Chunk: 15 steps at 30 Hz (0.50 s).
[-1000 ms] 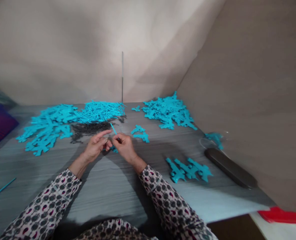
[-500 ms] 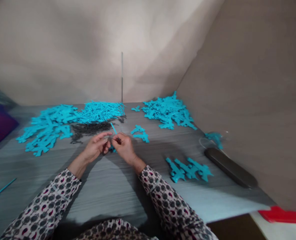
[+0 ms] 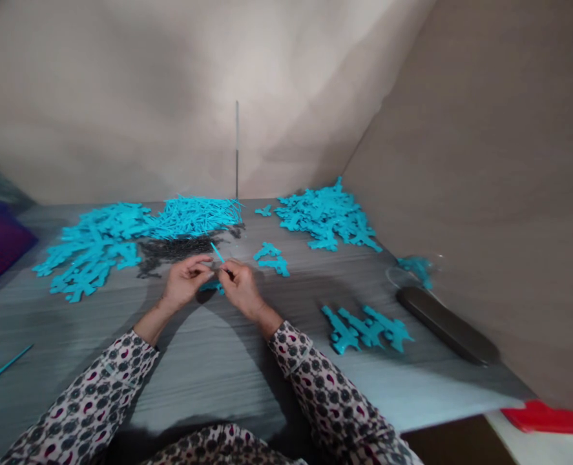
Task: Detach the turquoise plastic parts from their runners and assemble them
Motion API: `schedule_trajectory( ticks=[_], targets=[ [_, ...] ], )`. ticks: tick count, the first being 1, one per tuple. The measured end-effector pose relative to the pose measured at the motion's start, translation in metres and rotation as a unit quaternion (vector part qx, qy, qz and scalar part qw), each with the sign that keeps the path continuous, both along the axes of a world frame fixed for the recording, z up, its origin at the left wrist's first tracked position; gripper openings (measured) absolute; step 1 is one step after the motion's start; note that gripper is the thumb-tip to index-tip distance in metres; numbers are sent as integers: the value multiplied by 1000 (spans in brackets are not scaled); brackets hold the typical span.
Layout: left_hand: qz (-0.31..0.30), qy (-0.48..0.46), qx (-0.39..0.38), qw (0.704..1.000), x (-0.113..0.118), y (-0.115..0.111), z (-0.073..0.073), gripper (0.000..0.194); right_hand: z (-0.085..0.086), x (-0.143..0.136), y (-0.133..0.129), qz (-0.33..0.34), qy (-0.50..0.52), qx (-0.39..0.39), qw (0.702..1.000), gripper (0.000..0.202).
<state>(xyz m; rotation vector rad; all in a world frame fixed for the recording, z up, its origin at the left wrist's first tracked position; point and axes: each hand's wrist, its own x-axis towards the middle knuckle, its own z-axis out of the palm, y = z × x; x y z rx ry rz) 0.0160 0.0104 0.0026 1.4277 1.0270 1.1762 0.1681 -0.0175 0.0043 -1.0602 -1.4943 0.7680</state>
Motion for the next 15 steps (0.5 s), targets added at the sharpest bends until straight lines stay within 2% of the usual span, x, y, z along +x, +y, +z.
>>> schedule_trajectory(
  ticks=[2,4,15],
  targets=[
    [23,10,8,1000,0,1,-3,31,-1,0,0,5,5,-2,1000,27],
    [17,11,3,1000,0,2,-4,30,-1,1,0,7,4,-3,1000,27],
    [-13,13,-50,999,-1,-2,15,28,-2,2,0,18,-3,1,1000,26]
  ],
)
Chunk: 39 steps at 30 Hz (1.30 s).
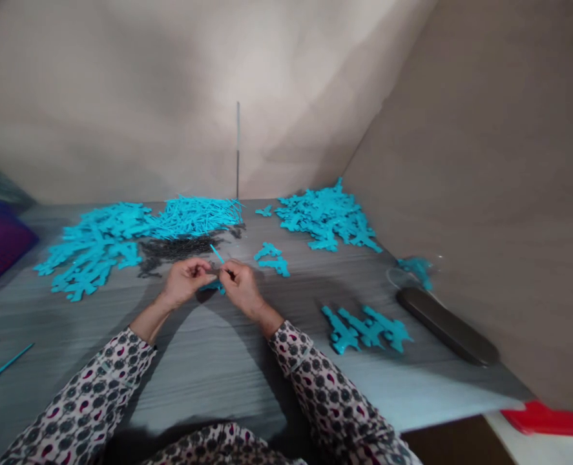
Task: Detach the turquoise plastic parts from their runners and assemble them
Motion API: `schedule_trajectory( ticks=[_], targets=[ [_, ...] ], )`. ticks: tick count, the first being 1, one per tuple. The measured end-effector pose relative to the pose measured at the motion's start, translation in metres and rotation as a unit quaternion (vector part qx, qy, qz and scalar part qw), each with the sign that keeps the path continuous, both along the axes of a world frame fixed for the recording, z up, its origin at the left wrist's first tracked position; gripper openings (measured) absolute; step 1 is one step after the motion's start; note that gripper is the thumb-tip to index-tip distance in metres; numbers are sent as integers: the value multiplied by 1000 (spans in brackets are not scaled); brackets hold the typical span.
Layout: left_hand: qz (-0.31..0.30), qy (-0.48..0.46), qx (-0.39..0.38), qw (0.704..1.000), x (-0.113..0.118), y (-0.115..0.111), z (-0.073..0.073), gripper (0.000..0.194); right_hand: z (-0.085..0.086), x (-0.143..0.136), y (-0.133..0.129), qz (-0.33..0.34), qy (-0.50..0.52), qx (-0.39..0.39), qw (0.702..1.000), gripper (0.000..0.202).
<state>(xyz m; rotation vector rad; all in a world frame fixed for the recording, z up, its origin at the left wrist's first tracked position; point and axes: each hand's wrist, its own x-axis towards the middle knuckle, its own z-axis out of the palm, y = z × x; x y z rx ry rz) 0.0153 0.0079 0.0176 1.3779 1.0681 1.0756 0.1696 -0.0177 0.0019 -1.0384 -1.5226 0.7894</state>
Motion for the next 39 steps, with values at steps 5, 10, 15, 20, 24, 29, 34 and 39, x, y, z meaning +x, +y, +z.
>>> schedule_trajectory(
  ticks=[5,10,15,20,24,29,34,39],
  targets=[
    [-17,-32,-52,998,0,-3,7,32,-4,1,3,-6,-5,5,1000,25],
    [-33,-57,-99,993,-1,-6,7,41,-6,2,5,-12,-9,16,1000,25],
    [-33,-52,-131,990,1,-8,6,46,-3,2,2,-3,-15,22,1000,24],
    [-37,-65,-153,985,2,-10,4,47,-3,2,2,-3,-31,41,999,25],
    [-36,-94,-144,984,5,-12,4,46,-5,2,3,10,-17,27,999,25],
    [11,-39,-118,992,-2,1,-5,30,-8,3,4,-15,-9,1,1000,27],
    [209,97,93,969,-30,21,-13,17,-10,5,6,-34,-42,20,998,26],
    [109,47,85,989,-20,13,-9,23,-11,6,6,-22,-92,48,994,26]
  ],
)
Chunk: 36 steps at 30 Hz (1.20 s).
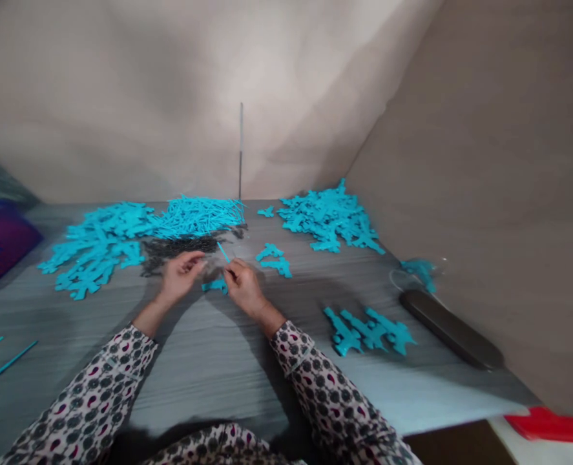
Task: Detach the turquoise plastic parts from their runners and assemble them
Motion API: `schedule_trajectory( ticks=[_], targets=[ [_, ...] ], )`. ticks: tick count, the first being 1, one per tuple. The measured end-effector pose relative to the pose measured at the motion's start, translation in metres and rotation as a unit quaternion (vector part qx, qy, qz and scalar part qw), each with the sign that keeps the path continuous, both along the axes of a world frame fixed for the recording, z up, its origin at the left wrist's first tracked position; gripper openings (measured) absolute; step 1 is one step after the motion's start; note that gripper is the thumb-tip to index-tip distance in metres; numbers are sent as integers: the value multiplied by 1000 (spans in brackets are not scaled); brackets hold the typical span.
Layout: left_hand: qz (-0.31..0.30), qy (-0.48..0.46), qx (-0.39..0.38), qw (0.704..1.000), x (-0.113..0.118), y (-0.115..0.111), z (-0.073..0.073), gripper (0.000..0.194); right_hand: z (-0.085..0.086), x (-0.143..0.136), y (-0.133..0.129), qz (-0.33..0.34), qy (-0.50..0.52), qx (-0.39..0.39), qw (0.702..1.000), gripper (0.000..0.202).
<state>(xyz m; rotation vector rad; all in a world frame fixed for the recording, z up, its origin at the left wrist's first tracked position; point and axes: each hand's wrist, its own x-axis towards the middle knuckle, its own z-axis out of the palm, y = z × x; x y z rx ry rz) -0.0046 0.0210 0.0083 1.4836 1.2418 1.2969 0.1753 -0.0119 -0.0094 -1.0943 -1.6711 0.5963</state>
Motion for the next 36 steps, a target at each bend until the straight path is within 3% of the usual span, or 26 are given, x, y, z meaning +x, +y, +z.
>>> schedule_trajectory(
  ticks=[2,4,10,14,20,36],
  targets=[
    [-50,-51,-79,994,14,-6,1,17,1,-1,-2,18,0,8,1000,26],
    [-60,-90,-130,986,24,-12,2,16,3,-1,-3,34,-5,14,999,26],
    [-27,-188,-198,962,16,-12,6,37,2,2,-3,38,-17,28,999,21],
    [-1,-261,-210,942,5,-6,11,45,-1,5,-5,87,-45,43,994,25],
    [-1,-278,-207,938,-3,0,12,39,1,2,-12,170,-127,73,975,31],
    [-28,-212,-166,963,-4,-1,10,39,0,2,-14,173,-179,48,967,36]
  ],
)
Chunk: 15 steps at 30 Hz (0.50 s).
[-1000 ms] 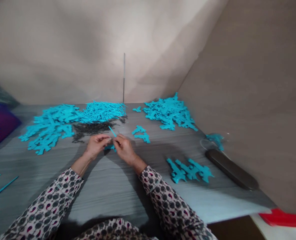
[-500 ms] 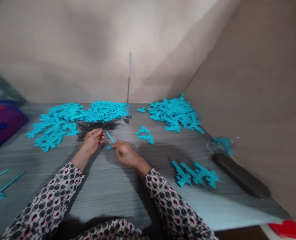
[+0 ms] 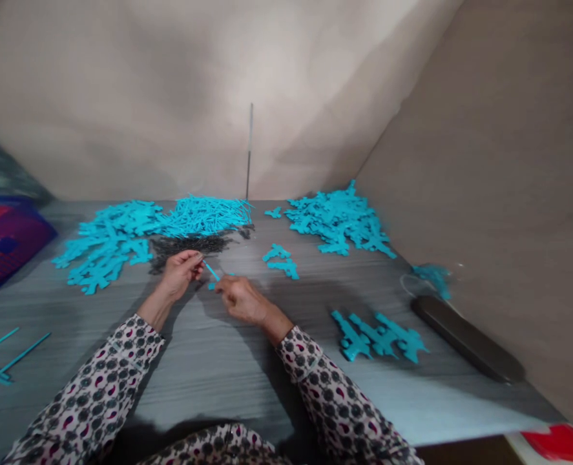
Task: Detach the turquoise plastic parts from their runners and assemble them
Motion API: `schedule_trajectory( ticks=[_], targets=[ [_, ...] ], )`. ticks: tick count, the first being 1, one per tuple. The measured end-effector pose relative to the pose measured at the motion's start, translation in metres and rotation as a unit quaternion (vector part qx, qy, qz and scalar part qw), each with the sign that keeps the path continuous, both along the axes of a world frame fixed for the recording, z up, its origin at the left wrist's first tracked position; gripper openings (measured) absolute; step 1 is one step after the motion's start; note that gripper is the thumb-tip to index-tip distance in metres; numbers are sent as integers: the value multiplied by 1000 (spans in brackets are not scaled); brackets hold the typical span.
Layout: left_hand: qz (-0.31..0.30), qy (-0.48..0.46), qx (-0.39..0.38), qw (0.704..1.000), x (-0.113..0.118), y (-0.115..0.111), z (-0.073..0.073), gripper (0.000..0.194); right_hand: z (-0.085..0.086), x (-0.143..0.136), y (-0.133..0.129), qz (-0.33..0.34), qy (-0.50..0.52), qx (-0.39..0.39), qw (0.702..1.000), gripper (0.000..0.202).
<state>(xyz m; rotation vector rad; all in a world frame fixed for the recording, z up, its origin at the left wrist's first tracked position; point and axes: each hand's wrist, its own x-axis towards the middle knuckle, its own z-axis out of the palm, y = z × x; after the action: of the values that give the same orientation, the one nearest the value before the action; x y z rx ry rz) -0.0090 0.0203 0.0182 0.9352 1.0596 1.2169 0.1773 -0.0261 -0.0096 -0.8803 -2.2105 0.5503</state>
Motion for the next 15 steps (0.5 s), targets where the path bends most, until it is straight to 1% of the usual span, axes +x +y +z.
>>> schedule_trajectory(
  ticks=[3,7,12,15],
  targets=[
    [-33,19,3,999,5,-4,-2,37,0,0,0,7,1,-5,1000,39],
    [-74,2,-11,997,13,-10,-7,36,1,0,0,-4,13,-12,1000,39],
    [-79,-4,-5,997,14,-13,-8,33,2,-1,-2,-29,62,-21,997,37],
    [-76,-11,-7,997,14,-13,-9,33,1,-3,-3,-71,99,-38,992,30]
  ],
)
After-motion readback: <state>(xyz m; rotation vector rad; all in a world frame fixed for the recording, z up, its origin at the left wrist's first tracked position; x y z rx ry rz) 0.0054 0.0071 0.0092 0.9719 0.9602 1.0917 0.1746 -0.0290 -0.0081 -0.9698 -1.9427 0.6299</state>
